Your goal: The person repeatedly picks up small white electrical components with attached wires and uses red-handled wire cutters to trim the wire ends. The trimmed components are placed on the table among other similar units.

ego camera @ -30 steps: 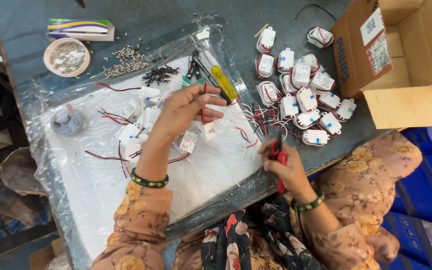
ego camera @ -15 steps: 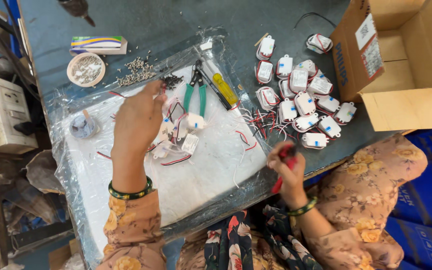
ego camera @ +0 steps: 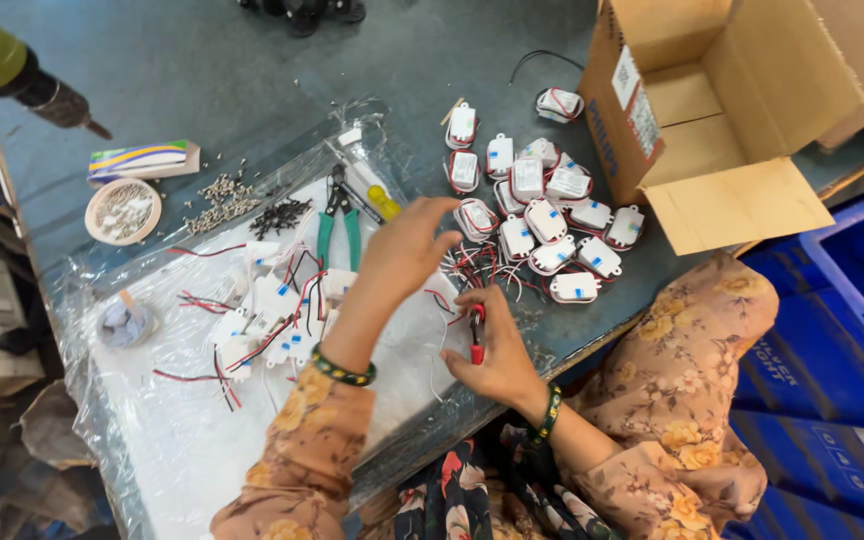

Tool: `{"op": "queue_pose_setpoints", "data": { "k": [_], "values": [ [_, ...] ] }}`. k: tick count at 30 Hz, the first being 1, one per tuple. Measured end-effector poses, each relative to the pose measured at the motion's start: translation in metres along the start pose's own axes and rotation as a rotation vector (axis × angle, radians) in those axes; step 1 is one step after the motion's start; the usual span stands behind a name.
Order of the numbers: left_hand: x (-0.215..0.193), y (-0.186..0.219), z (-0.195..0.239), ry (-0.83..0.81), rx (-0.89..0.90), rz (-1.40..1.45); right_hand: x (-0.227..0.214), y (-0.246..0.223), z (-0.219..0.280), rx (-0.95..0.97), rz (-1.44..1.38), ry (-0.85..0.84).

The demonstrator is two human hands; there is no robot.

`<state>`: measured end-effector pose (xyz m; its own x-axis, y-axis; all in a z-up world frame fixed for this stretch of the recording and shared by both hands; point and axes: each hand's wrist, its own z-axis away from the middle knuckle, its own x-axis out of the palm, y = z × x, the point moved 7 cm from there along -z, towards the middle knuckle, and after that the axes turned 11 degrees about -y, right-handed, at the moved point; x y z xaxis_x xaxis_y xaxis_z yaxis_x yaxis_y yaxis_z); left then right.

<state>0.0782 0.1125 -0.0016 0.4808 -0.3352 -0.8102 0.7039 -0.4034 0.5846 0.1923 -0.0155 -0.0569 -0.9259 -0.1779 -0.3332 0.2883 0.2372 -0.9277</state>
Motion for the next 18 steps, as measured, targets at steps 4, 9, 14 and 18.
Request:
{"op": "queue_pose_setpoints", "data": {
  "k": [4,9,14,18],
  "values": [
    [0.024,0.014,-0.021,0.163,0.208,-0.137,-0.004,0.007,0.006,-0.058,-0.093,0.036],
    [0.036,-0.005,-0.046,0.085,0.114,-0.077,-0.008,0.028,0.016,-0.176,-0.503,0.198],
    [0.016,-0.008,-0.029,0.101,0.07,0.225,-0.019,0.034,0.019,-0.125,-0.482,0.33],
    [-0.016,-0.004,0.012,0.206,0.144,0.475,-0.048,0.017,0.007,-0.225,-0.52,0.393]
  ]
}}
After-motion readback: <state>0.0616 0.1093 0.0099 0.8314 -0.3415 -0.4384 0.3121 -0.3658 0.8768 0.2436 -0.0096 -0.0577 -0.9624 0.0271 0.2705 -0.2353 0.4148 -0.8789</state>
